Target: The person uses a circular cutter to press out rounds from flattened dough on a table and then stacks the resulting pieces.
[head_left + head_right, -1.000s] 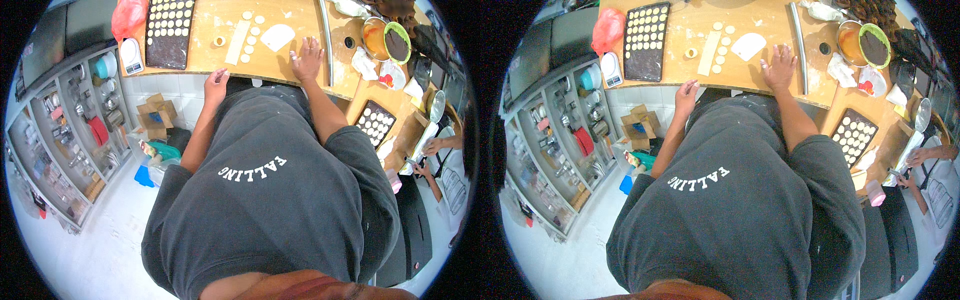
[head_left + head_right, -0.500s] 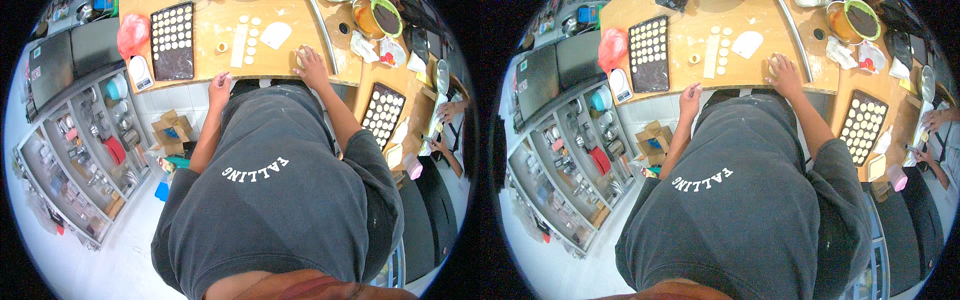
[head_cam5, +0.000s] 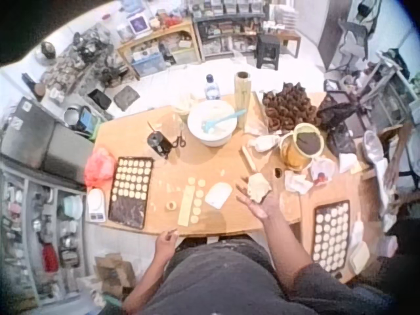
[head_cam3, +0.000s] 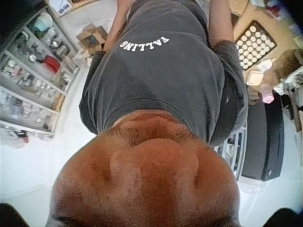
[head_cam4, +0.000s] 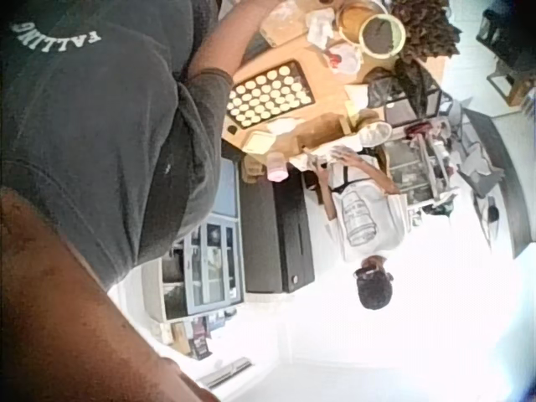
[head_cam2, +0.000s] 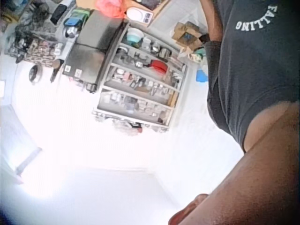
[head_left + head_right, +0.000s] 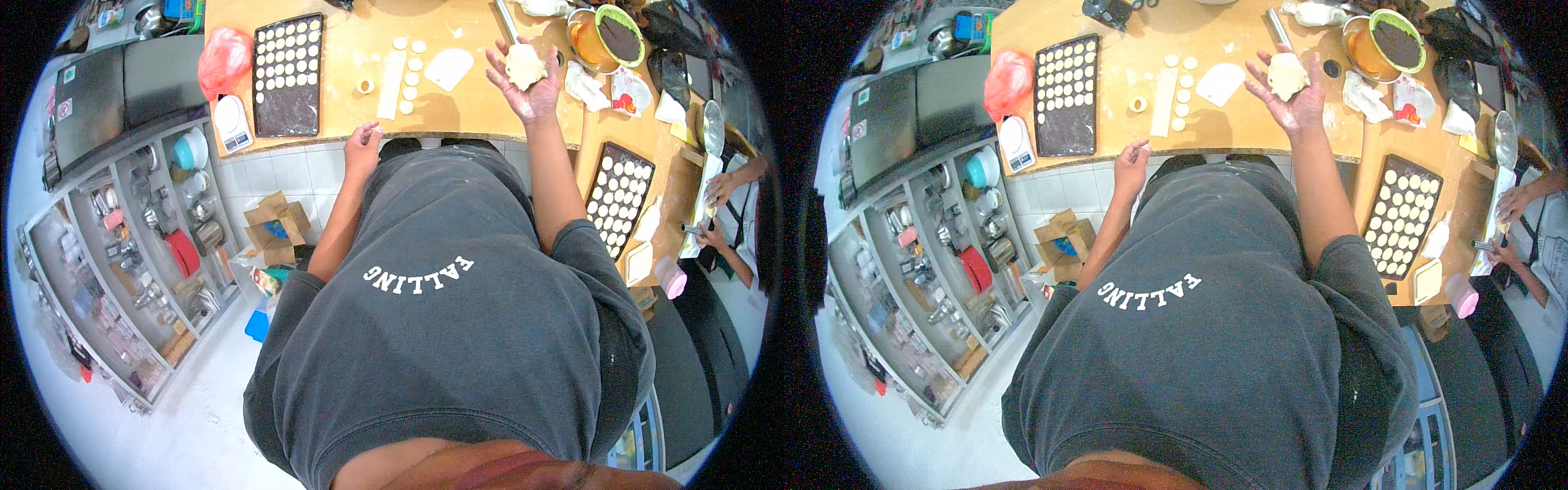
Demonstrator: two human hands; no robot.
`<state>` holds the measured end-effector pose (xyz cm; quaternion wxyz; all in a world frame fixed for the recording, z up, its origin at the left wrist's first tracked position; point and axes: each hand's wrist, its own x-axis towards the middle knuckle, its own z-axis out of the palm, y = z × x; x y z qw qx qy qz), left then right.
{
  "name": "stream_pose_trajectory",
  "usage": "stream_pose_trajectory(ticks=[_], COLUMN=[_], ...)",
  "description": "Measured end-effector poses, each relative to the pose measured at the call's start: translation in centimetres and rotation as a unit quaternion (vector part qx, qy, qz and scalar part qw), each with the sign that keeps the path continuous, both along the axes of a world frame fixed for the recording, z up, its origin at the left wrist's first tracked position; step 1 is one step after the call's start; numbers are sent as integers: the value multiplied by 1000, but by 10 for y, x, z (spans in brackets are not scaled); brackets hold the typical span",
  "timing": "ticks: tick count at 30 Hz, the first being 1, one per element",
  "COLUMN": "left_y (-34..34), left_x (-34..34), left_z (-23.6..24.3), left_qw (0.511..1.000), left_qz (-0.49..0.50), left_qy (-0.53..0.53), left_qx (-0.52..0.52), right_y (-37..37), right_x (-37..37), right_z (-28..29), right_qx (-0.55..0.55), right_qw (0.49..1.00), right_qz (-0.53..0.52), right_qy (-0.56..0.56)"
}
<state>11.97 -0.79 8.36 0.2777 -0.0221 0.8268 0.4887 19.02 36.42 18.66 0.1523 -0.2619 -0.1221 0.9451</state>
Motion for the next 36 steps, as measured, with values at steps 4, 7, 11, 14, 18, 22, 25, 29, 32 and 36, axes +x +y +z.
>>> stream_pose_trajectory(ticks=[4, 7, 11, 14, 18, 22, 25, 29, 32, 36], left_y=[9, 12, 5, 7, 1, 10, 14, 22, 19, 7], left_x=[-4, -5, -5, -3, 1, -2, 0, 3, 8, 6], left_z=[1, 1, -9, -12, -30, -38, -34, -27, -17, -24], left_qw=[1000, 999, 998, 998, 997, 998, 998, 998, 998, 999], left_qz=[9, 12, 35, 39, 61, 40, 32, 12, 7, 19], left_qy=[6, 20, 26, 27, 35, 30, 49, 52, 60, 44], left_qx=[18, 30, 45, 38, 44, 23, 6, -17, -22, 0], right_y=[28, 46, 30, 16, -11, -9, -7, -14, -12, -10], right_x=[-7, -9, -13, -4, 7, 20, 22, 15, 9, 3], right_z=[-1, -10, 1, -10, -12, -3, -9, 7, -2, 14], right_qx=[106, 83, 169, 241, 287, 197, 143, 57, 88, -23], right_qw=[994, 989, 981, 954, 926, 953, 959, 974, 982, 974], right_qz=[18, 75, 74, 94, 151, 226, 233, 173, 148, 149], right_qy=[24, 93, -66, -151, -192, -40, 78, 133, 79, 171])
